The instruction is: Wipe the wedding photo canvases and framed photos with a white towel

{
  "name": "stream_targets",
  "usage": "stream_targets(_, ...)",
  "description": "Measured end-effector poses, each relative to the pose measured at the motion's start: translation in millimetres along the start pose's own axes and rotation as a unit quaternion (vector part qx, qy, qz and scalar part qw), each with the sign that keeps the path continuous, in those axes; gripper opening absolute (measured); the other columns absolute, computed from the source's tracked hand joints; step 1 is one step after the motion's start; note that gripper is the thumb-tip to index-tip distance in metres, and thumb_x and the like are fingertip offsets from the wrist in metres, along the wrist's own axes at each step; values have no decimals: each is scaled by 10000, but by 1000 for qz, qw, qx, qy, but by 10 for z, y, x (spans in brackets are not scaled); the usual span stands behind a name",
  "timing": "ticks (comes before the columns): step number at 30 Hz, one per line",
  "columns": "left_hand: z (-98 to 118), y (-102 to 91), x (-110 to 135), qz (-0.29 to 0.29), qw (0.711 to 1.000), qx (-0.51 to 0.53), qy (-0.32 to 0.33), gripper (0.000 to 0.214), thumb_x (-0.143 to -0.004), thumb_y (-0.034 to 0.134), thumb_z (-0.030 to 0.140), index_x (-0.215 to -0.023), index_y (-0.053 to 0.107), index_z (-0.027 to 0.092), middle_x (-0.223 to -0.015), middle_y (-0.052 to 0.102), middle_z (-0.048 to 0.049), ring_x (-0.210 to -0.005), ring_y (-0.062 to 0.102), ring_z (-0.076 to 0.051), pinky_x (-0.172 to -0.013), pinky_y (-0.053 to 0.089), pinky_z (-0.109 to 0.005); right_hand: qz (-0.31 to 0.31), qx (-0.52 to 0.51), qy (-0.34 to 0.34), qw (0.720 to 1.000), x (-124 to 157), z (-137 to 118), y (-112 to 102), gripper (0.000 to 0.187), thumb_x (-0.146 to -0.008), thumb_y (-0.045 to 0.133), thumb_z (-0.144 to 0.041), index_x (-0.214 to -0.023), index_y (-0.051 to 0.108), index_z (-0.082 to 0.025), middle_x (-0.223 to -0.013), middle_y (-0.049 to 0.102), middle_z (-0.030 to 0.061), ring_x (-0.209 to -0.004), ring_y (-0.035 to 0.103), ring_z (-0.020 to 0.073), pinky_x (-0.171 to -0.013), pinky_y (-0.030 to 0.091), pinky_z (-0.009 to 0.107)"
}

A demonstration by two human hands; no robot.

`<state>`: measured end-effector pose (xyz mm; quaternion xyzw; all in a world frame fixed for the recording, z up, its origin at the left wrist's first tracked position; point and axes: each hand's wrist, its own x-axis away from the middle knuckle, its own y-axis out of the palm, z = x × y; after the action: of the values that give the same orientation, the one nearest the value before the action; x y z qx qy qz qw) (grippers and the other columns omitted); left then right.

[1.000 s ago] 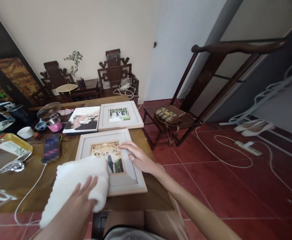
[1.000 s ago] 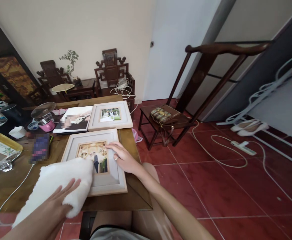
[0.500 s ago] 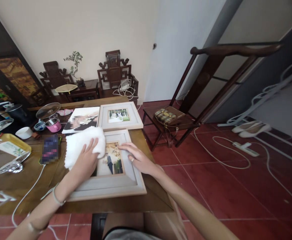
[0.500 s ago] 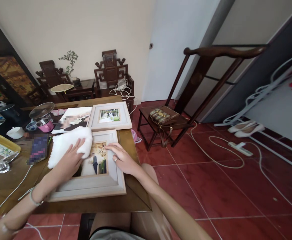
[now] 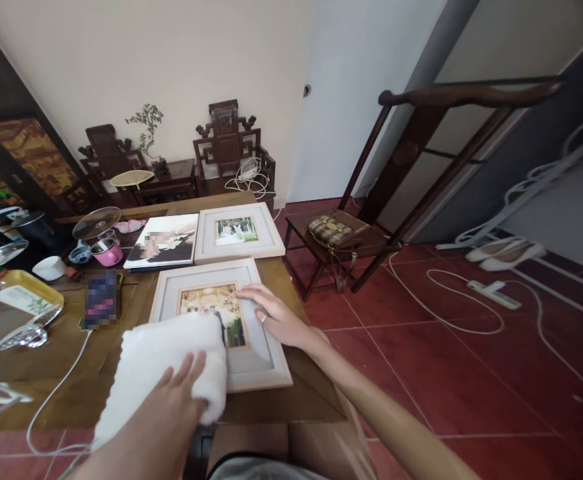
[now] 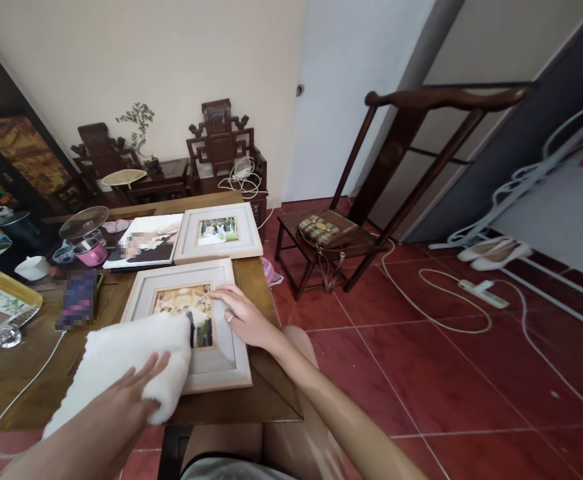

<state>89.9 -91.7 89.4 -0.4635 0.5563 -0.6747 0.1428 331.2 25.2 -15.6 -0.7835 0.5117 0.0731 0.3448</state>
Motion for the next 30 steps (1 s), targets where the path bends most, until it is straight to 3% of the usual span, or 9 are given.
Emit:
stream_targets(3,69,122,118,39,999,-12,29,266,-833,510,42,-863,732,184,-1546,331,-104,-1402,349,-310,-1089,399,-458,-3,1,2,1000,-1,-9,-4,402,-971,367,-306,-1331,518,-208,-1289,511,134,-1276,455,262,-1090,357,477)
stream_targets(6,81,56,54,64,998,-13,23,249,-816,533,49,-921,718,178,-1554,306,-127,-1417,300,-319,-1098,384,-468,-2,-3,5,1000,-1,-24,-7,397,-972,365,-302,-1322,526,-209,-1287,516,135,-1273,458,270,-1091,354,485)
stream_targets(11,-65,-204,-376,51,998,-6,-38,332,-788,525,19,-1068,678,110,-1549,255,-227,-1431,184,-374,-1128,301,-544,4,-2,1,1000,-3,-10,2,393,-979,366,-329,-1319,531,-220,-1285,524,129,-1275,457,266,-1095,353,487)
stream_targets(17,-426,-182,-971,196,976,-34,-92,398,-818,432,-25,-1156,629,49,-1551,221,-273,-1443,145,-397,-1151,214,-584,3,0,7,1000,-6,2,0,404,-986,361,-371,-1319,527,-213,-1287,520,139,-1269,460,274,-1091,355,488)
stream_targets(19,-438,-204,-1015,190,978,-31,-78,397,-811,422,-31,-1132,639,59,-1547,238,-268,-1441,168,-407,-1132,235,-610,1,-2,10,1000,-6,-3,-3,397,-988,356,-355,-1318,523,-214,-1291,515,138,-1277,452,269,-1093,353,485)
stream_targets(24,-119,-269,-634,39,999,-10,-27,406,-747,525,-22,-1114,664,82,-1552,244,-252,-1429,219,-423,-1110,305,-576,-3,-1,3,1000,-4,-6,-5,393,-967,374,-295,-1311,528,-186,-1286,507,143,-1288,439,259,-1097,348,472)
stream_targets(27,146,-198,-290,2,999,21,28,378,-738,603,33,-1090,695,136,-1571,224,-197,-1423,235,-419,-1099,336,-563,-2,-2,4,1000,-4,-19,-9,401,-947,382,-244,-1323,516,-207,-1293,509,128,-1284,443,256,-1097,349,476)
stream_targets(30,343,-163,-98,-40,997,35,61,337,-727,668,95,-1055,721,150,-1578,162,-186,-1411,205,-447,-1083,348,-582,-4,-3,8,1000,-3,-37,-16,416,-926,384,-203,-1320,520,-218,-1290,512,122,-1279,448,259,-1096,348,484)
